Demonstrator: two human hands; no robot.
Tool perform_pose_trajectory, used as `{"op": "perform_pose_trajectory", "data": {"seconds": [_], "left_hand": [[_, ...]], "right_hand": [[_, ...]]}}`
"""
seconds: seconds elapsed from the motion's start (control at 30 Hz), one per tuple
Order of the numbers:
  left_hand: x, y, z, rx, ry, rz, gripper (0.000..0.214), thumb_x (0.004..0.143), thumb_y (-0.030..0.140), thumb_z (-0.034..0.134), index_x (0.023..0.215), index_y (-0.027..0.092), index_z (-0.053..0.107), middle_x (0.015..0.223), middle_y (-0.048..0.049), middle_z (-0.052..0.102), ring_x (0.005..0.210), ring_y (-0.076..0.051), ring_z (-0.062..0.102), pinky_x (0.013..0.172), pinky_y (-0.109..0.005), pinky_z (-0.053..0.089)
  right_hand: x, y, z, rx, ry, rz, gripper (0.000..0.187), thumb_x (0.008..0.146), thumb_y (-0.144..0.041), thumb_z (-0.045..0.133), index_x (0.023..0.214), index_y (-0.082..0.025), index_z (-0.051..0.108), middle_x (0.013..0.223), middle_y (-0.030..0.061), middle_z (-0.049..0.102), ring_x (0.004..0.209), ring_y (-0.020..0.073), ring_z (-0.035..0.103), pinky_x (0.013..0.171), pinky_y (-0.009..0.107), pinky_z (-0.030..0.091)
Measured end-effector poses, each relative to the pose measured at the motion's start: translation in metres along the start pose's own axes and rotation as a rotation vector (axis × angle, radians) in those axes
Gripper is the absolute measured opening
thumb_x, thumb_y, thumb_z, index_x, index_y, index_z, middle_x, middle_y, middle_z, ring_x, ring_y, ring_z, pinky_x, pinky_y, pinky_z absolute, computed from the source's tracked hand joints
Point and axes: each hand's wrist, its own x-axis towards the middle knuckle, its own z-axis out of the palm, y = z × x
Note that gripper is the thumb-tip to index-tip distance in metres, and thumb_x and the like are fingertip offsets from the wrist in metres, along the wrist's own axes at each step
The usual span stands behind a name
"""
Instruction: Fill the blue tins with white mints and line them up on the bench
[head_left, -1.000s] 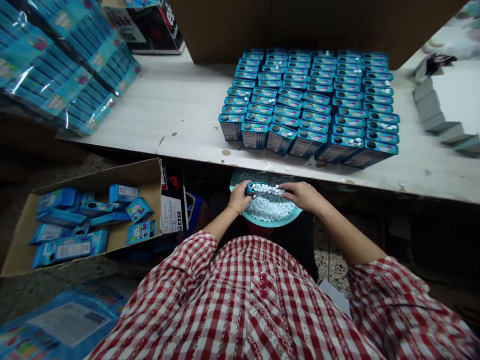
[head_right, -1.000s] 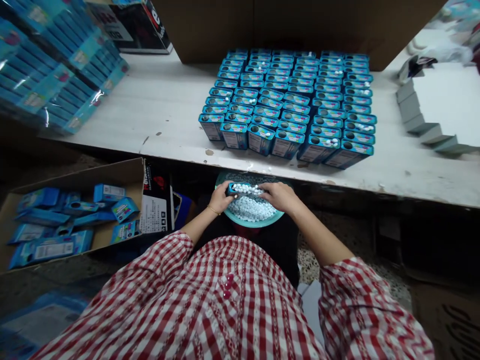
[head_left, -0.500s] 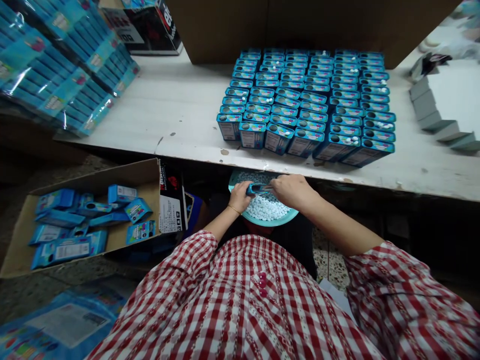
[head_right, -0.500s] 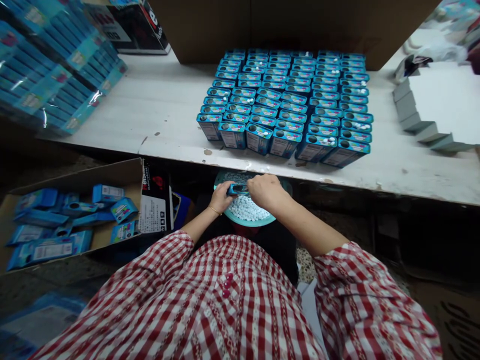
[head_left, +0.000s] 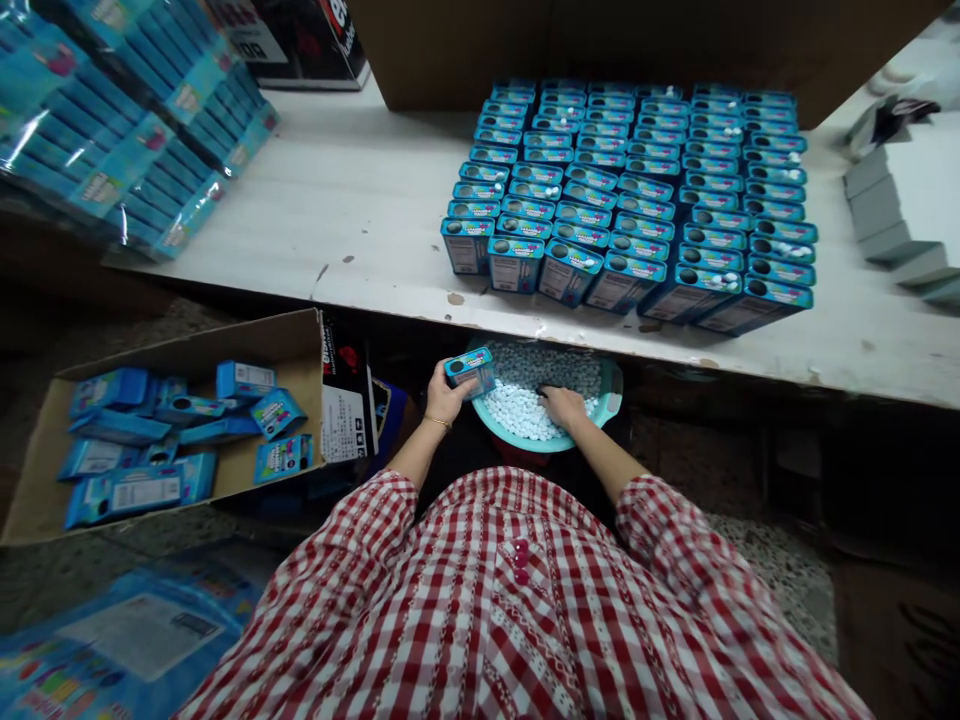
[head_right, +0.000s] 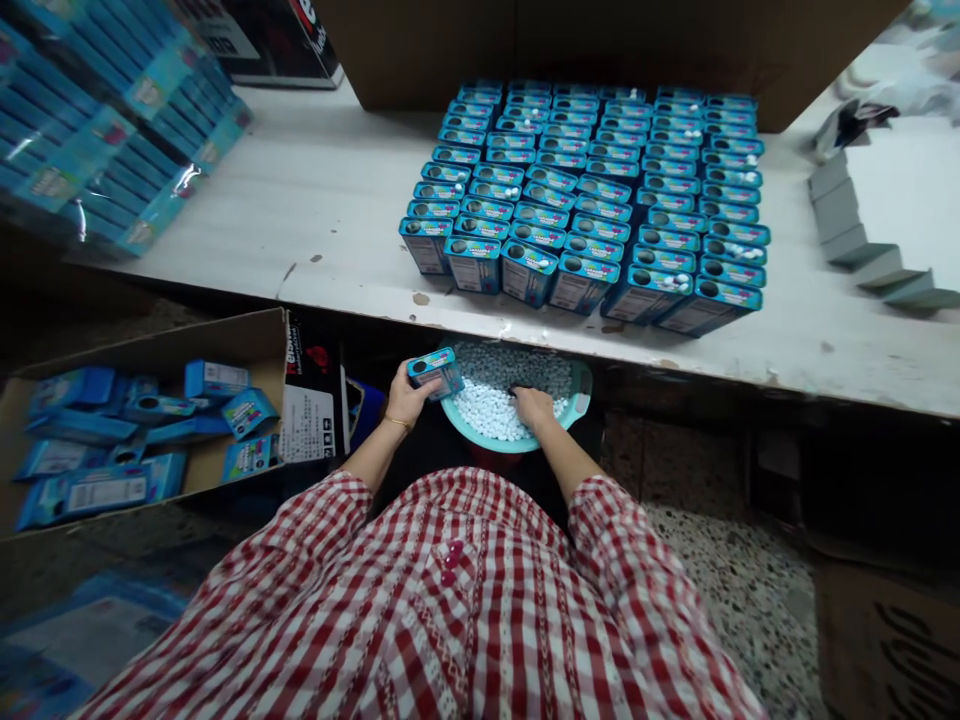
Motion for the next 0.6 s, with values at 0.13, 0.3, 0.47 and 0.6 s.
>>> {"op": "perform_pose_trajectory", "data": {"seconds": [0.13, 0.3, 0.47, 0.6], "left_hand": [[0.000, -0.003, 0.001, -0.033, -0.010, -0.015, 0.051, 0.055, 0.029, 0.072, 0.099, 0.015, 0.051, 0.089, -0.0035, 0.062, 0.084, -0.018, 0.060, 0.083, -0.034, 0.047], [-0.001, 0.000, -0.002, -0.030, -0.015, 0.003, 0.051, 0.055, 0.030, 0.072, 0.099, 0.017, 0.050, 0.090, -0.0025, 0.061, 0.084, -0.018, 0.059, 0.082, -0.033, 0.047], [-0.002, 0.007, 0.004, 0.026, -0.071, 0.083, 0.048, 0.059, 0.026, 0.071, 0.101, 0.017, 0.051, 0.090, -0.0023, 0.061, 0.084, -0.017, 0.059, 0.082, -0.031, 0.046], [-0.004, 0.014, 0.019, 0.194, -0.127, 0.139, 0.044, 0.062, 0.021, 0.070, 0.102, 0.018, 0.053, 0.095, -0.0035, 0.062, 0.088, -0.019, 0.057, 0.083, -0.033, 0.045]], "right_hand": [[0.012, -0.003, 0.010, 0.121, -0.011, 0.028, 0.038, 0.090, -0.037, 0.043, 0.116, -0.016, 0.060, 0.106, 0.0105, 0.067, 0.096, 0.0185, 0.062, 0.077, 0.024, 0.044], [0.003, 0.020, -0.005, 0.252, -0.012, 0.001, 0.034, 0.085, -0.033, 0.052, 0.113, -0.016, 0.060, 0.104, 0.0062, 0.068, 0.091, 0.0165, 0.062, 0.076, 0.024, 0.047], [-0.017, 0.029, -0.047, 0.491, 0.081, -0.111, 0.032, 0.082, -0.033, 0.055, 0.109, -0.017, 0.061, 0.098, 0.0045, 0.069, 0.089, 0.0175, 0.062, 0.080, 0.028, 0.047], [-0.029, 0.018, -0.094, 0.494, 0.129, -0.180, 0.034, 0.080, -0.038, 0.056, 0.108, -0.019, 0.063, 0.098, 0.0041, 0.069, 0.090, 0.0191, 0.062, 0.081, 0.029, 0.046]]}}
